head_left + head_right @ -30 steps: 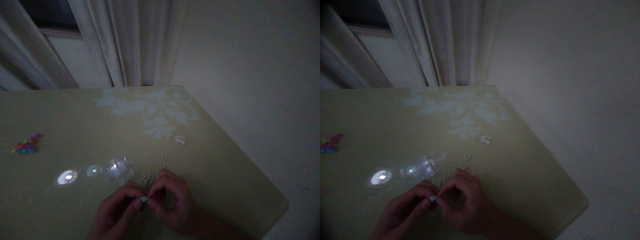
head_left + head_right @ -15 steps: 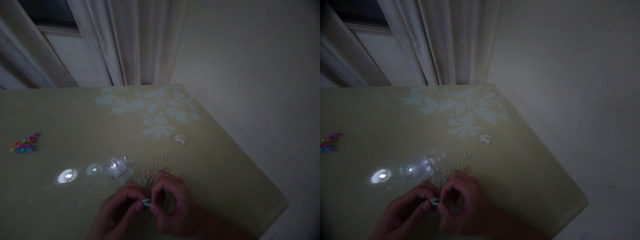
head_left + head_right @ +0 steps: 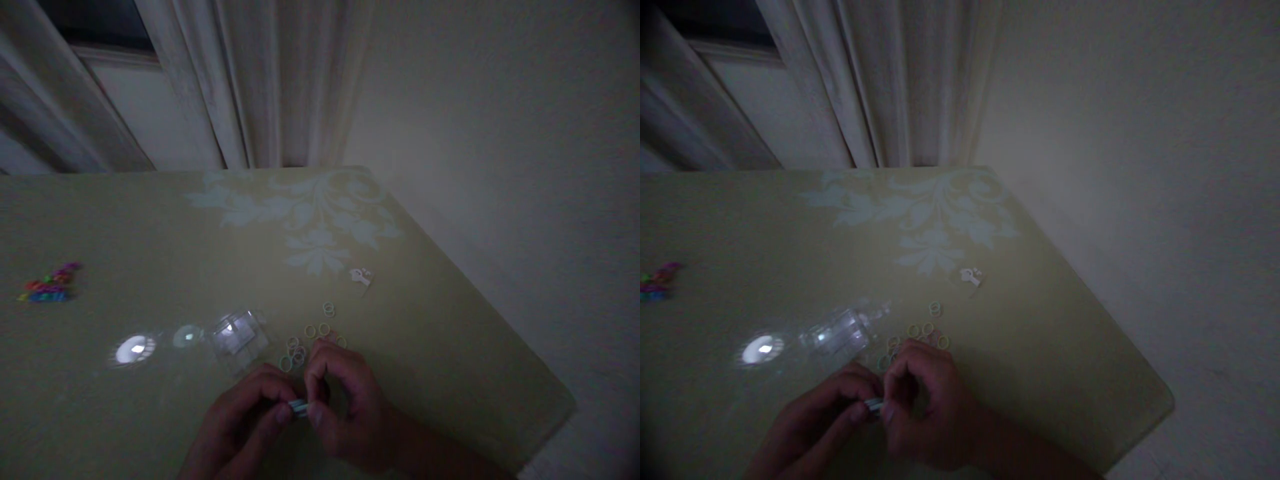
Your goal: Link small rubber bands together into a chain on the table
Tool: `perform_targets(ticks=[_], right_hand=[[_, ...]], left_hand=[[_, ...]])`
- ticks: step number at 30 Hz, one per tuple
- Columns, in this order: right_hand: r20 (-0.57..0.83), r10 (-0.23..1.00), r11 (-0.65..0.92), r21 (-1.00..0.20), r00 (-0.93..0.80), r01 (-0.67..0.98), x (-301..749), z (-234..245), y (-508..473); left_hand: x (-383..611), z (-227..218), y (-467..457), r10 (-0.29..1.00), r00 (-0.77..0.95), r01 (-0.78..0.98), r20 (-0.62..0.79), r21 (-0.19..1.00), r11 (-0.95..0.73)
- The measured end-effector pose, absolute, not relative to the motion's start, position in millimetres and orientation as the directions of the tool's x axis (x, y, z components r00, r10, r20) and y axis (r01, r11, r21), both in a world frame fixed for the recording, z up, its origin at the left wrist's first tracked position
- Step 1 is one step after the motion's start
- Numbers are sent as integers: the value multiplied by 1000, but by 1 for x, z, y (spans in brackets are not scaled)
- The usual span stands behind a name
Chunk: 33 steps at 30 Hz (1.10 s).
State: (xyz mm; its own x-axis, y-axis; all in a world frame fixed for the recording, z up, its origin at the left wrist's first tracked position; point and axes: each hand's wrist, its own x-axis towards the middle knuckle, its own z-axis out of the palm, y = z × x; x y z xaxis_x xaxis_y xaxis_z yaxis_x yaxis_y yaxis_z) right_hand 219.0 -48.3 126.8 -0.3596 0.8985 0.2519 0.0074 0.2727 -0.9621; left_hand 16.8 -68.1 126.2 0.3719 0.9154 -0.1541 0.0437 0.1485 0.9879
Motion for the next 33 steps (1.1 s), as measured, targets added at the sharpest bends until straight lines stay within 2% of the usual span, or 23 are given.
perform_targets(ticks=[10, 33], right_hand=[[264, 897, 278, -960, -355, -11, 218, 128, -48], [329, 874, 330, -942, -359, -59, 221, 129, -48]], left_hand=[[15, 122, -71, 892, 402, 127, -206, 977, 168], [18, 124, -75, 906, 350, -21, -238, 965, 262]])
